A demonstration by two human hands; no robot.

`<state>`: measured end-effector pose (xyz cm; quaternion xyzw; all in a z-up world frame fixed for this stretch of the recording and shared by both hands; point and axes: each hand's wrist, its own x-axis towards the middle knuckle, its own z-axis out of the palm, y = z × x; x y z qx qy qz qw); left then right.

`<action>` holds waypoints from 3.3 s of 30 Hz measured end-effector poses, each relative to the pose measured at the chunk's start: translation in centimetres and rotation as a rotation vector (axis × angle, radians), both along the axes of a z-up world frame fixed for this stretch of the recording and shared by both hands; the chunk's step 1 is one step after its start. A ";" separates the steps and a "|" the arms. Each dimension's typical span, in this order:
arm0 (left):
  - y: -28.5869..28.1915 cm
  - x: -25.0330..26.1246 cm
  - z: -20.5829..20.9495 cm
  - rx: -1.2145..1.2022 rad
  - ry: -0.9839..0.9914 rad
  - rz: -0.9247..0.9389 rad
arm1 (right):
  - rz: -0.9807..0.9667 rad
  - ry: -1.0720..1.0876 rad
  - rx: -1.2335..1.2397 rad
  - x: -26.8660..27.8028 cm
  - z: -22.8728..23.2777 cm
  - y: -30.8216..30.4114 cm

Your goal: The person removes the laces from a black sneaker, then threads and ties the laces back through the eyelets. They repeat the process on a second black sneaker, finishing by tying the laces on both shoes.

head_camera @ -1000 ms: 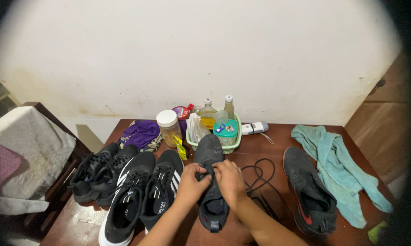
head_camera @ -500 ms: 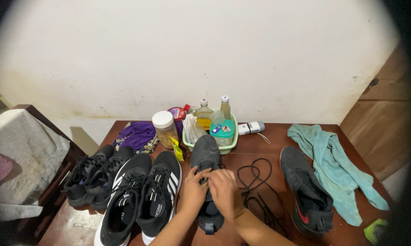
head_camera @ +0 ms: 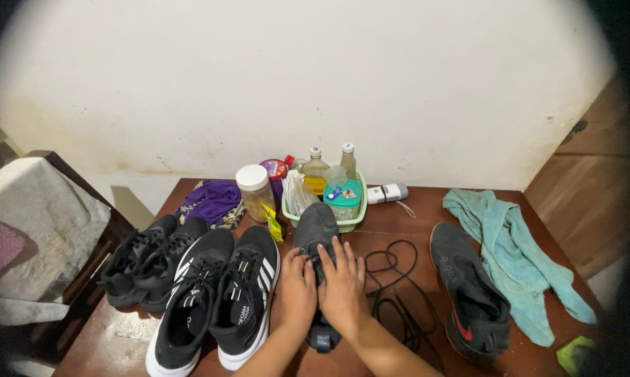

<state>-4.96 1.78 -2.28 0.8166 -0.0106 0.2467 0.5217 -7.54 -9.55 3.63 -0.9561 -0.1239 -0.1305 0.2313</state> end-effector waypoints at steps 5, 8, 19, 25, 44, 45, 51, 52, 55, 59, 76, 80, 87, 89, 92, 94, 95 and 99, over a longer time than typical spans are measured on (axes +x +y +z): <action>-0.3 -1.5 0.9 0.252 -0.066 -0.027 | -0.030 -0.002 -0.122 0.3 -1.1 0.1; -0.4 -1.5 1.0 0.294 -0.056 -0.061 | -0.063 -0.053 -0.128 0.4 -2.2 0.0; -0.2 -1.2 0.2 0.323 -0.037 -0.061 | -0.076 0.017 -0.156 0.7 -3.4 -0.2; -0.4 -1.6 0.4 0.331 -0.061 -0.049 | -0.075 0.061 -0.191 0.1 -2.7 -0.2; -0.3 -1.1 0.5 0.378 -0.021 -0.043 | -0.152 -0.076 -0.111 0.8 -4.1 0.2; -0.3 -1.3 0.3 0.378 -0.025 -0.044 | -0.157 -0.103 -0.087 0.4 -4.3 0.2; -0.1 -1.0 -0.3 0.381 -0.101 -0.038 | -0.084 -0.489 -0.002 -0.7 -4.0 0.6; -0.1 -0.9 -0.4 0.376 -0.115 -0.045 | -0.094 -0.427 -0.010 -0.5 -3.8 0.7; -0.2 -1.1 -0.8 0.368 -0.149 -0.066 | -0.125 -0.283 -0.027 -0.9 -3.4 0.6; -0.3 -0.8 -1.1 0.305 -0.155 -0.083 | -0.126 -0.358 0.029 -1.4 -3.2 0.7; 0.0 -0.8 0.7 0.004 -0.039 -0.123 | -0.090 -0.520 0.049 -0.7 -1.3 1.2; 0.0 -1.3 0.8 0.110 -0.084 -0.133 | -0.061 -0.468 0.049 -0.5 -1.9 0.7; 0.0 -2.2 2.4 0.225 -0.122 -0.166 | -0.049 -0.390 0.031 -0.5 -2.4 -0.2; 0.1 -2.3 2.6 0.195 -0.089 -0.184 | -0.007 -0.435 0.054 -0.5 -2.3 0.0; 0.3 -2.3 2.3 0.123 -0.079 -0.178 | 0.001 -0.402 0.082 -0.6 -2.0 0.1; 0.1 -2.4 2.0 0.134 -0.044 -0.160 | -0.002 -0.424 0.095 -0.8 -1.9 0.2; 0.0 -2.2 1.9 0.140 -0.030 -0.151 | 0.000 -0.479 0.097 -0.8 -1.7 0.2; -0.4 -1.9 1.8 0.168 -0.059 -0.115 | -0.061 -0.365 0.128 -0.8 -1.0 0.0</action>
